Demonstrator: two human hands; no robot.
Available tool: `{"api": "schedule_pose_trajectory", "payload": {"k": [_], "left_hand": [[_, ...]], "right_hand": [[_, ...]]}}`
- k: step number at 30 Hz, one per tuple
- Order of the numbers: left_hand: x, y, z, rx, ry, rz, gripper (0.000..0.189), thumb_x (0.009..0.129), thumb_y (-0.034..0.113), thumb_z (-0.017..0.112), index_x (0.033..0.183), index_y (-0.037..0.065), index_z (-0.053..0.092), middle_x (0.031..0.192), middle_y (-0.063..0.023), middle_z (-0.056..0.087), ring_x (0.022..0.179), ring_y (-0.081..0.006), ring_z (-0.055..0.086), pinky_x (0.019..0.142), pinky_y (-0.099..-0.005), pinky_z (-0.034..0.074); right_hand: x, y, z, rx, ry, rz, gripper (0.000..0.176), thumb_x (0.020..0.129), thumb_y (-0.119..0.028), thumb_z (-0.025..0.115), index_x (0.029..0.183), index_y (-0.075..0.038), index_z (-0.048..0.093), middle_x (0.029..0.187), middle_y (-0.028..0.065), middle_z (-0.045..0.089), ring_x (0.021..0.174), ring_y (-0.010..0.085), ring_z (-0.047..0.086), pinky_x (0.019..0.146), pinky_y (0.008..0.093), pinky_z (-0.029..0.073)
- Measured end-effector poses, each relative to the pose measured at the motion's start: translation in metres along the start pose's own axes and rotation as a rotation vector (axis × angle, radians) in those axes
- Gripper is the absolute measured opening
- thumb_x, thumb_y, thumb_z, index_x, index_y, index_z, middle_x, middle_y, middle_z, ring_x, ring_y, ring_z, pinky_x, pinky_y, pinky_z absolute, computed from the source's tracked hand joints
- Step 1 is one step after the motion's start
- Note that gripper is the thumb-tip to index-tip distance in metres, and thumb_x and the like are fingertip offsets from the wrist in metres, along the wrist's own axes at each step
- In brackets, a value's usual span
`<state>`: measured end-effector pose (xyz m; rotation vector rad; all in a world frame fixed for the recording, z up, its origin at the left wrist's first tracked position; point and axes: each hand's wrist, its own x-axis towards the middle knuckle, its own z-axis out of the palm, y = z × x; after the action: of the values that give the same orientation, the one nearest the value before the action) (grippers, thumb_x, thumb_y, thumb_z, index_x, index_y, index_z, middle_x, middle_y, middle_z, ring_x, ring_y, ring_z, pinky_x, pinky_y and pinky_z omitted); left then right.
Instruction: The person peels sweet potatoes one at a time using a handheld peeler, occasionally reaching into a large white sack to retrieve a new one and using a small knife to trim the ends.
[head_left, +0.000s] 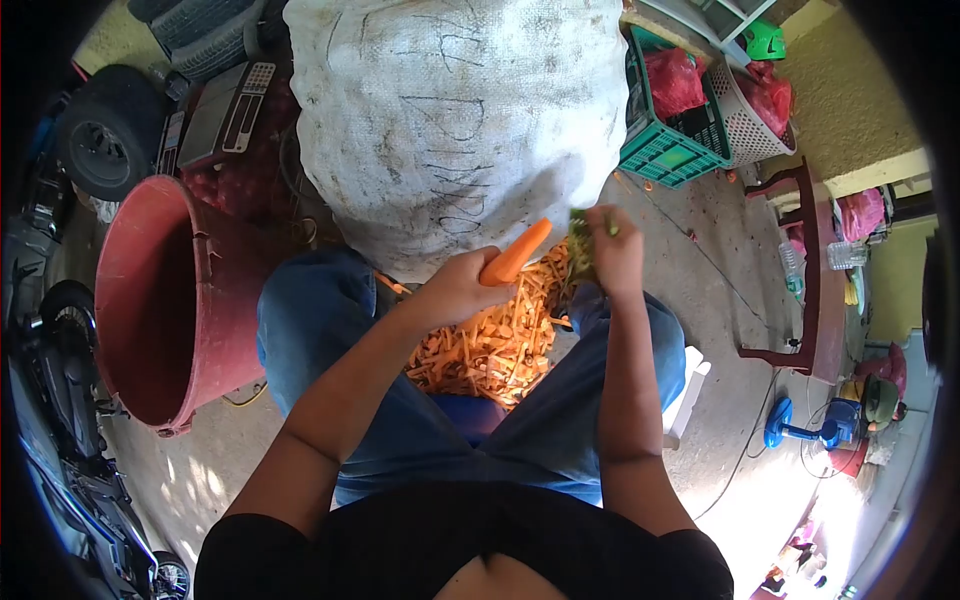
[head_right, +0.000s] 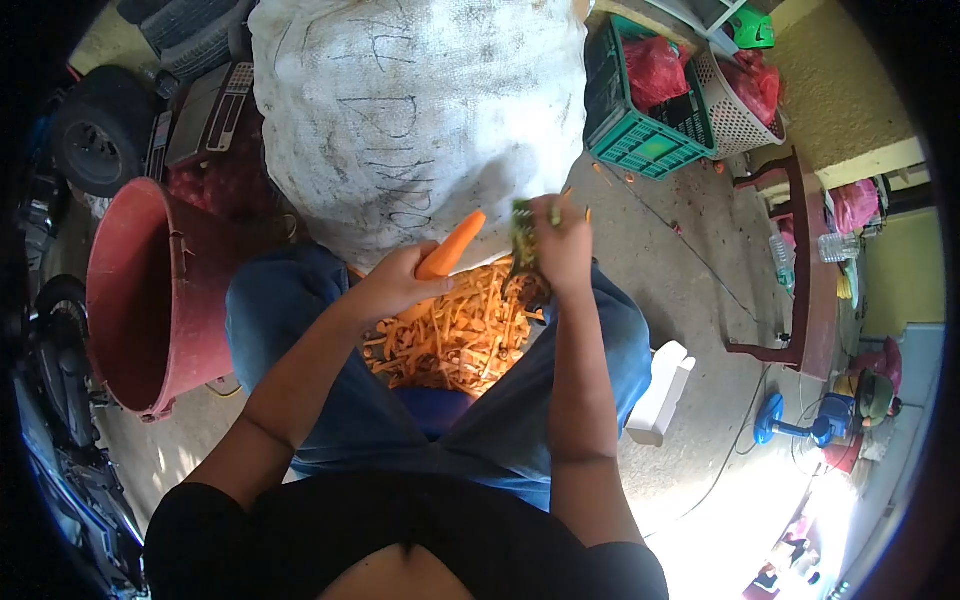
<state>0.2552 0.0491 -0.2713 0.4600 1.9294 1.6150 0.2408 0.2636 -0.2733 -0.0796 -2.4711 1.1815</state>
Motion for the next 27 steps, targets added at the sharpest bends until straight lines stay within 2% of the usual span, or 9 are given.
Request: {"api": "schedule_pose_trajectory", "payload": {"k": [1,3,8,18,20,22,24,26,27], "left_hand": [[-0.002,0.008,-0.002,0.08,0.042,-0.055,0.033,0.072,0.023,0.058,0.094,0.0,0.049,0.071,-0.0057,0.052,0.061,-0.0127,0.049,0.057,-0.0277,0.04],[-0.002,0.01,-0.004,0.158,0.086,-0.111,0.032,0.068,0.017,0.06,0.092,-0.001,0.049,0.068,-0.0068,0.052,0.06,-0.0138,0.049,0.057,-0.0288,0.04],[-0.002,0.02,-0.001,0.336,0.156,-0.034,0.028,0.06,0.016,0.06,0.077,-0.005,0.051,0.065,-0.0175,0.054,0.062,-0.0276,0.055,0.057,-0.033,0.041],[-0.005,0.017,0.0,0.445,0.191,0.129,0.022,0.06,0.012,0.06,0.074,0.0,0.048,0.063,-0.0144,0.05,0.057,-0.0262,0.051,0.053,-0.0326,0.038],[-0.011,0.022,0.007,0.507,0.081,0.44,0.019,0.06,0.011,0.06,0.072,0.001,0.048,0.063,-0.0118,0.049,0.057,-0.0248,0.05,0.053,-0.0319,0.038],[-0.014,0.027,0.016,0.386,0.044,0.429,0.018,0.062,0.009,0.06,0.074,0.003,0.048,0.066,-0.0097,0.049,0.062,-0.0237,0.05,0.056,-0.0316,0.038],[-0.012,0.026,0.016,0.269,0.018,0.41,0.018,0.063,0.008,0.06,0.075,0.005,0.048,0.069,-0.0076,0.049,0.067,-0.0225,0.05,0.059,-0.0314,0.038],[-0.005,0.019,0.011,0.202,0.087,0.632,0.018,0.067,0.006,0.061,0.08,0.008,0.048,0.079,-0.0052,0.048,0.081,-0.0213,0.047,0.07,-0.0314,0.036],[-0.005,0.019,0.012,0.202,0.086,0.635,0.018,0.067,0.006,0.061,0.08,0.008,0.048,0.079,-0.0052,0.048,0.081,-0.0213,0.047,0.07,-0.0314,0.036]], "right_hand": [[-0.005,-0.01,0.0,0.002,-0.001,-0.001,0.018,0.079,-0.016,0.051,0.081,0.001,0.056,0.062,0.0113,0.055,0.054,0.0181,0.053,0.051,0.0286,0.04],[-0.012,-0.031,-0.003,-0.109,-0.373,0.054,0.015,0.076,-0.014,0.053,0.085,-0.001,0.055,0.067,0.016,0.055,0.06,0.024,0.055,0.056,0.0314,0.041],[-0.016,-0.027,0.006,-0.082,-0.445,-0.066,0.015,0.07,-0.01,0.057,0.083,-0.003,0.056,0.06,0.0162,0.053,0.058,0.0305,0.054,0.053,0.0352,0.041],[-0.016,-0.023,0.008,-0.006,-0.509,-0.003,0.018,0.073,-0.017,0.056,0.083,-0.002,0.055,0.063,0.0183,0.053,0.061,0.0331,0.053,0.055,0.0363,0.041],[-0.017,-0.02,0.014,-0.019,-0.505,0.031,0.019,0.074,-0.019,0.055,0.083,-0.001,0.055,0.065,0.0189,0.053,0.062,0.034,0.053,0.056,0.0366,0.041],[-0.017,-0.013,0.023,-0.073,-0.493,0.023,0.021,0.075,-0.021,0.054,0.082,-0.001,0.055,0.066,0.0195,0.054,0.064,0.0352,0.052,0.057,0.0367,0.041],[-0.022,-0.001,0.035,0.001,-0.557,0.058,0.02,0.075,-0.019,0.054,0.081,0.0,0.054,0.068,0.021,0.053,0.065,0.035,0.053,0.056,0.0359,0.041],[-0.034,0.003,0.048,0.262,-0.652,0.032,0.022,0.07,-0.021,0.059,0.074,0.0,0.052,0.068,0.0083,0.057,0.06,0.0178,0.053,0.055,0.0309,0.041],[-0.036,-0.006,0.049,0.366,-0.764,0.013,0.025,0.068,-0.023,0.059,0.08,-0.002,0.051,0.08,0.0029,0.056,0.071,0.0145,0.052,0.06,0.0287,0.041]]}}
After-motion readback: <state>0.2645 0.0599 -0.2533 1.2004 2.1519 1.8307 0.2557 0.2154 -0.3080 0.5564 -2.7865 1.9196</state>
